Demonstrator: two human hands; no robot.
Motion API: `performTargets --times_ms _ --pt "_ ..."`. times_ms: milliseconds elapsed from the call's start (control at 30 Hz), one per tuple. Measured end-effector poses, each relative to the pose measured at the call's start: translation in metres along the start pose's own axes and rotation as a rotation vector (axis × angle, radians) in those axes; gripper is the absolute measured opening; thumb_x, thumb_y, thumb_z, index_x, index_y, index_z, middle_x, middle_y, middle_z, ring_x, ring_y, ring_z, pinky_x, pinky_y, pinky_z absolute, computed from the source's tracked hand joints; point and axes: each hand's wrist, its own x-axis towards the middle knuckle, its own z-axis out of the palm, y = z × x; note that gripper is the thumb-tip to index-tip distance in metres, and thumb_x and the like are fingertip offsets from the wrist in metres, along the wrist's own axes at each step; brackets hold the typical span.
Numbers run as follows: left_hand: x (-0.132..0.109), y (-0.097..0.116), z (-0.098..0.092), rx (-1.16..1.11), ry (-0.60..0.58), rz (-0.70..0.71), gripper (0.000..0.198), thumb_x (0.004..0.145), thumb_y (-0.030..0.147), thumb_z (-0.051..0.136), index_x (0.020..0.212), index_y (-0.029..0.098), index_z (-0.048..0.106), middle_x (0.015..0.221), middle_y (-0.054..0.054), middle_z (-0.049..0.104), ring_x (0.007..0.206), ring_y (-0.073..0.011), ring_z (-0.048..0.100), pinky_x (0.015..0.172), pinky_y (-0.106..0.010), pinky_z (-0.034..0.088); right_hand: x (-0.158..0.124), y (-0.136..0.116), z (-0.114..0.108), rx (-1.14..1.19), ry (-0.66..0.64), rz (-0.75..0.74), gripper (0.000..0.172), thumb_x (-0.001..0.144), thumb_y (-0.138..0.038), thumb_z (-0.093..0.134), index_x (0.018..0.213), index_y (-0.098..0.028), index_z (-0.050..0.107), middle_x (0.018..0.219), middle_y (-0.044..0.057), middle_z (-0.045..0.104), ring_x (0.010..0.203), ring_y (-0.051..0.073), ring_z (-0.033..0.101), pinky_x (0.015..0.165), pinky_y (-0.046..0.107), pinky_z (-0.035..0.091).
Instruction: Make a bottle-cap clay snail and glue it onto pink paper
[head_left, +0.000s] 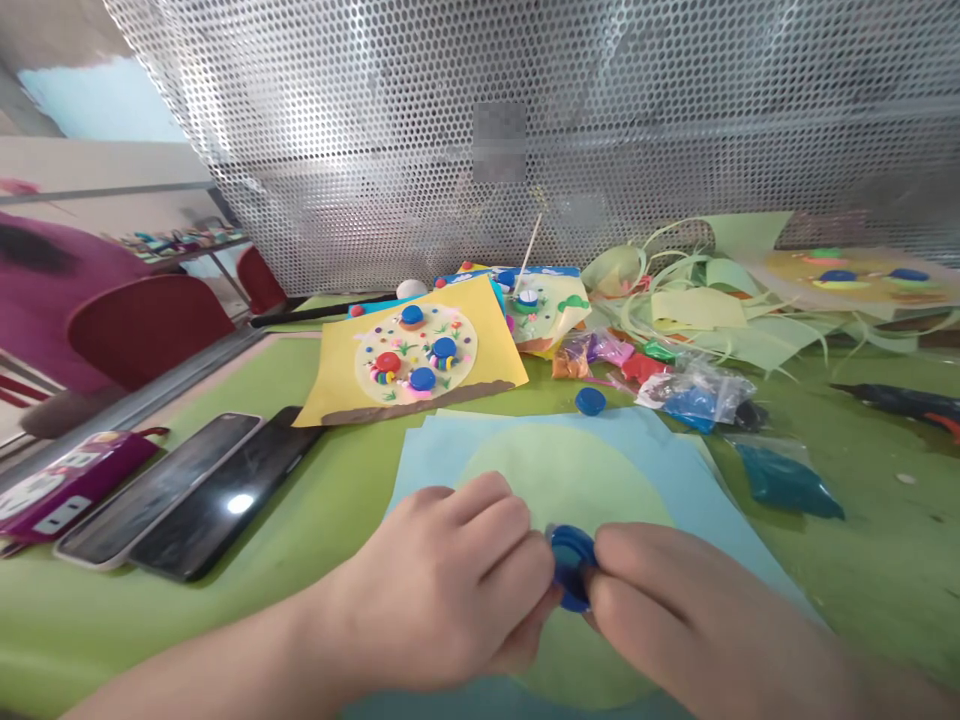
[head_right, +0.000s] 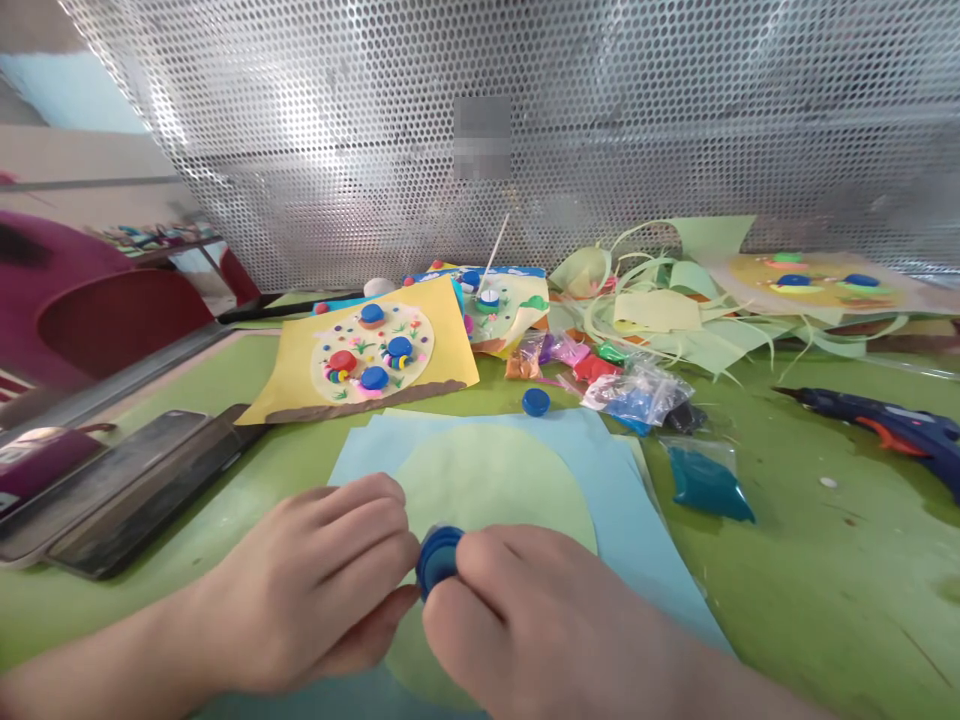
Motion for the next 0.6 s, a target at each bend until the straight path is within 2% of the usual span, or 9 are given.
performTargets --times_ms 133,267,367,500,600 --pt "-0.001 0.003 0.003 0.16 -0.013 0.036 0.027 0.081 0.009 0.039 0.058 0.017 0.049 0.052 0.001 0.039 0.048 -0.0139 0.038 0.037 -0.026 0.022 0.002 0.0 0.001 -0.058 0.056 -0.025 0.028 0.077 0.0 0.029 0.061 -0.021 0.039 0.054 -0.003 0.04 0.046 0.011 0.036 0.045 0.023 0.027" --pt "-0.003 0.01 0.005 0.166 0.024 0.015 0.028 0.08 0.01 0.043 0.053 0.017 0.046 0.05 0.001 0.037 0.046 -0.0134 0.034 0.036 -0.027 0.017 0.001 -0.002 0.002 -0.039 0.038 -0.032 0.029 0.078 -0.002 0.028 0.059 -0.02 0.039 0.054 -0.003 0.042 0.046 0.011 0.036 0.045 0.024 0.027" --pt "-0.005 0.008 0.004 0.069 0.053 -0.051 0.027 0.079 0.009 0.041 0.054 0.017 0.046 0.05 0.001 0.039 0.047 -0.0127 0.034 0.037 -0.025 0.022 -0.001 -0.003 0.003 0.003 -0.026 0.017 0.028 0.077 0.0 0.03 0.06 -0.02 0.039 0.056 -0.004 0.042 0.047 0.01 0.036 0.045 0.022 0.026" --pt "-0.004 -0.002 0.003 -0.113 0.042 -0.251 0.025 0.079 0.004 0.036 0.061 0.017 0.045 0.055 0.002 0.043 0.051 -0.0102 0.039 0.044 -0.02 0.033 -0.006 -0.001 0.002 0.056 -0.064 0.009 0.023 0.079 -0.005 0.04 0.061 -0.02 0.037 0.058 -0.005 0.04 0.049 0.009 0.033 0.044 0.023 0.022" --pt "-0.001 -0.005 0.003 -0.286 -0.021 -0.239 0.023 0.08 0.005 0.033 0.066 0.017 0.046 0.059 0.001 0.046 0.051 -0.0099 0.039 0.045 -0.019 0.036 -0.008 0.002 0.002 0.122 -0.053 0.06 0.023 0.082 -0.012 0.043 0.062 -0.02 0.035 0.059 -0.005 0.039 0.048 0.009 0.034 0.043 0.023 0.021"
